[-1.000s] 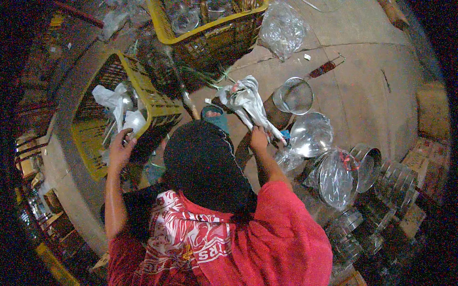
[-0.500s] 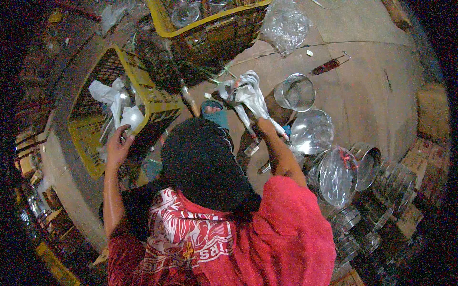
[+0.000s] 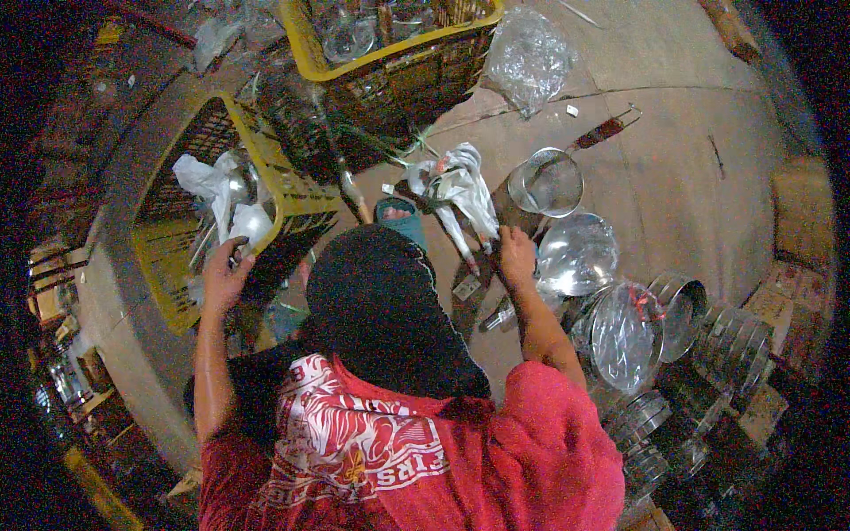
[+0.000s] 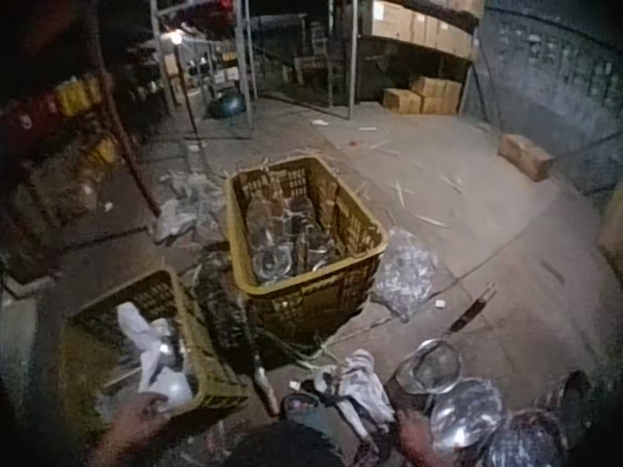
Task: The person sits on the floor and repeatedly picks up plastic-wrapped kitchen utensils from a yellow basket, unwraps them, and places them on the floor. The person handles ladles, strainers, and other metal utensils one at a time.
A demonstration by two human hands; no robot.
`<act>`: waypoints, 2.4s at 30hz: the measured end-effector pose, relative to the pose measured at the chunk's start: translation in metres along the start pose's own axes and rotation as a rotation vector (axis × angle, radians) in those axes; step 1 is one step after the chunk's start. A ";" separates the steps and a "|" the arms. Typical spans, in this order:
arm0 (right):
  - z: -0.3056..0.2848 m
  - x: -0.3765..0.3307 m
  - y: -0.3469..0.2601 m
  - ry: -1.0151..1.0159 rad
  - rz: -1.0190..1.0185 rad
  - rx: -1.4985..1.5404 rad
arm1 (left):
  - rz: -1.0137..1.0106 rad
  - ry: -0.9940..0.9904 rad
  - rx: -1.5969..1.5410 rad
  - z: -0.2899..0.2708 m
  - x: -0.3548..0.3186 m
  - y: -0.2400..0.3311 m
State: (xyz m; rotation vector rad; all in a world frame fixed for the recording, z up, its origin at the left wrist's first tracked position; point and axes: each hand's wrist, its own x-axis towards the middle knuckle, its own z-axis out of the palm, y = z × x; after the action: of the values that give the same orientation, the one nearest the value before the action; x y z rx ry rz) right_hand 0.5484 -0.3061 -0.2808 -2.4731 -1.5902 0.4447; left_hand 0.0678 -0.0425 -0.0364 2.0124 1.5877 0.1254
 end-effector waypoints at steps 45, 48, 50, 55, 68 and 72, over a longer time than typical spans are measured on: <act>-0.003 0.025 -0.060 0.081 0.518 0.122 | -0.014 -0.031 0.052 0.000 0.002 0.004; 0.010 0.007 -0.068 0.087 0.358 0.146 | 0.060 0.015 0.050 0.001 0.002 0.003; 0.020 0.003 -0.074 0.084 0.268 0.158 | 0.054 0.023 0.045 0.001 0.001 0.003; 0.041 0.012 -0.094 -0.186 0.330 0.285 | 0.009 0.011 0.086 0.001 -0.001 0.005; 0.041 0.052 -0.115 -0.441 0.471 0.322 | -0.014 -0.013 0.031 0.000 -0.001 0.010; 0.055 0.050 -0.111 -0.369 0.379 0.299 | -0.014 -0.007 0.050 0.000 -0.001 0.010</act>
State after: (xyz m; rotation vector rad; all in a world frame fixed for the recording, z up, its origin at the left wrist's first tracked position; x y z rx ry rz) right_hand 0.4537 -0.2151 -0.3074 -2.5489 -1.0398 1.1586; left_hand 0.0762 -0.0450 -0.0312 2.0376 1.6151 0.0743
